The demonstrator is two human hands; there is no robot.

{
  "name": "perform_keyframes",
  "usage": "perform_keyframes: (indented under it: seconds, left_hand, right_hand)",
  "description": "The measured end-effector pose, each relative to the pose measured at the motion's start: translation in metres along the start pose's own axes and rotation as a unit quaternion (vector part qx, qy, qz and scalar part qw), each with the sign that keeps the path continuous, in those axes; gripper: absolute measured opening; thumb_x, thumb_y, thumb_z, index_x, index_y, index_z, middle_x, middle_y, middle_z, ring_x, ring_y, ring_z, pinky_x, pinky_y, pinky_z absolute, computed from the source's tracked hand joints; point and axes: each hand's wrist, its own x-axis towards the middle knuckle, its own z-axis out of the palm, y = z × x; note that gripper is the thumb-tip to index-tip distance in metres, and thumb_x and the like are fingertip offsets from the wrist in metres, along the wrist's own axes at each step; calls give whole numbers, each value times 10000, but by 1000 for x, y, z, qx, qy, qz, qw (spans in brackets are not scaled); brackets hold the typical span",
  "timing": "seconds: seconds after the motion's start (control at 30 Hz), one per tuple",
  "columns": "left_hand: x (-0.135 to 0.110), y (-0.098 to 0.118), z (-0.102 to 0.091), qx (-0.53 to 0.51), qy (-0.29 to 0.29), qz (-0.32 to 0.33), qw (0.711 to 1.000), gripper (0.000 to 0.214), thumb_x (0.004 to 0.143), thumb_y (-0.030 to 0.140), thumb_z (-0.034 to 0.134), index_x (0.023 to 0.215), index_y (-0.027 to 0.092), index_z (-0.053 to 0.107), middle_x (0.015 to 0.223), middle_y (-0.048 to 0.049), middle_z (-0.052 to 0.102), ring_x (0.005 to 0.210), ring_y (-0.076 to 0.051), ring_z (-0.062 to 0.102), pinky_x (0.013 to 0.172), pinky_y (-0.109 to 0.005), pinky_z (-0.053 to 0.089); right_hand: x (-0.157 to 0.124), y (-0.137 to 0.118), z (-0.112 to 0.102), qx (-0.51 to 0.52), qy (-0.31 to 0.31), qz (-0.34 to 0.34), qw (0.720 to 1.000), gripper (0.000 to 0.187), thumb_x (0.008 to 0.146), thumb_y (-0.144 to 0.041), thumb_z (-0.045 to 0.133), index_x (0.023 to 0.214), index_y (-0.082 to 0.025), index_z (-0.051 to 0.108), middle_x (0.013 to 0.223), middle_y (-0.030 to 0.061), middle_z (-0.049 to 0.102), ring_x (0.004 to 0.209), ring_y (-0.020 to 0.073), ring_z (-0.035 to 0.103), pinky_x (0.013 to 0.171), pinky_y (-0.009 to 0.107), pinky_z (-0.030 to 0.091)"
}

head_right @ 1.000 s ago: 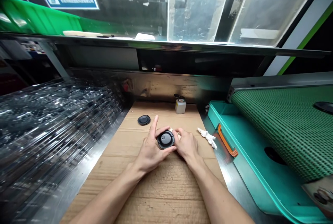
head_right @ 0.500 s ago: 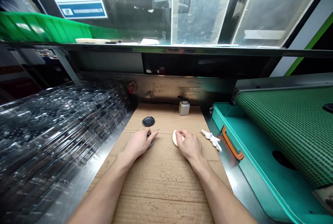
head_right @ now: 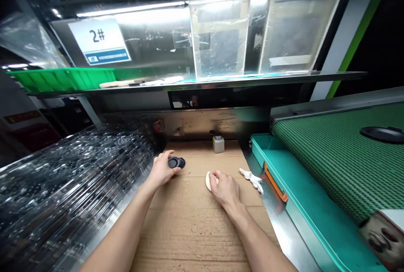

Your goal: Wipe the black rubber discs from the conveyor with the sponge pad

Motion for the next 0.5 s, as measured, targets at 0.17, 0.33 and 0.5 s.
perform_keyframes:
  seconds: [0.17, 0.33, 0.5]
  left_hand:
    - [40, 3, 7, 27, -96, 11, 995, 705, 564, 367, 769, 1215, 201, 554, 1139, -121, 593, 1136, -303, 506, 971, -352, 376]
    - [44, -1, 14, 34, -124, -2, 992, 737, 613, 433, 724, 1264, 164, 505, 1237, -153, 564, 1169, -303, 515, 993, -360, 373]
    - [56, 0, 12, 75, -151, -9, 986, 874, 617, 450, 707, 1373, 147, 389, 1304, -198, 528, 1191, -348, 504, 982, -434, 386]
  right_hand:
    - [1, 0, 0, 9, 4, -5, 1000, 421, 923, -546, 352, 970, -296, 687, 842, 60, 720, 814, 241, 669, 660, 298, 405]
    - [1, -1, -2, 5, 11, -9, 1000, 427, 930, -525, 334, 963, -282, 685, 852, 73, 720, 818, 251, 670, 687, 314, 432]
    - [2, -2, -7, 10, 14, -12, 1000, 408, 917, -508, 345, 959, -264, 669, 844, 81, 717, 807, 262, 674, 688, 327, 452]
